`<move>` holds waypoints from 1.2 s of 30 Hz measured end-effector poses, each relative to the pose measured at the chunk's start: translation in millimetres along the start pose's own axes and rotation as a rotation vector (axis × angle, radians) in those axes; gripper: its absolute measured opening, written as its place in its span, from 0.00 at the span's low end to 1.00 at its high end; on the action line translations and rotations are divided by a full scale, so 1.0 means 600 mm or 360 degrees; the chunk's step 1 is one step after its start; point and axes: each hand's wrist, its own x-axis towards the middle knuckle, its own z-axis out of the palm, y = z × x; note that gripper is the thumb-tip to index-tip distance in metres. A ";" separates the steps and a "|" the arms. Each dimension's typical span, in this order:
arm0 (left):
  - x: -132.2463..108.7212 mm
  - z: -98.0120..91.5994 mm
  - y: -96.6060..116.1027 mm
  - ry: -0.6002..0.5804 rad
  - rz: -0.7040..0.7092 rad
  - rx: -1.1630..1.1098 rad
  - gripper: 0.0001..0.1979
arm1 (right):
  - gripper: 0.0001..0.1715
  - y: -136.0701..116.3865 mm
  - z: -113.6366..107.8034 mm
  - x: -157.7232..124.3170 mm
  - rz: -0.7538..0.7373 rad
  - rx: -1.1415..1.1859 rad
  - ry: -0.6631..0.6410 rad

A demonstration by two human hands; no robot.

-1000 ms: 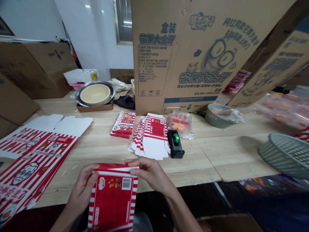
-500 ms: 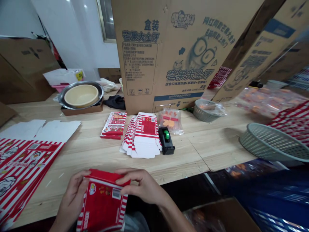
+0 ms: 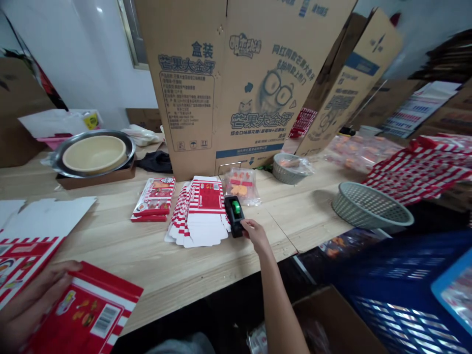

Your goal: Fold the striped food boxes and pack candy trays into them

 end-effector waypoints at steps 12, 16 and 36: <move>0.025 0.051 0.047 -0.0626 -0.0009 -0.0191 0.15 | 0.28 0.091 0.023 -0.027 -0.0058 0.0064 0.0349; 0.021 0.060 0.072 -0.0794 0.0067 -0.0232 0.12 | 0.25 0.057 0.059 -0.099 -0.0103 0.0010 0.0135; -0.007 0.063 0.133 -0.1233 0.0181 -0.0296 0.11 | 0.27 -0.077 0.225 -0.229 0.0316 0.0195 -0.2272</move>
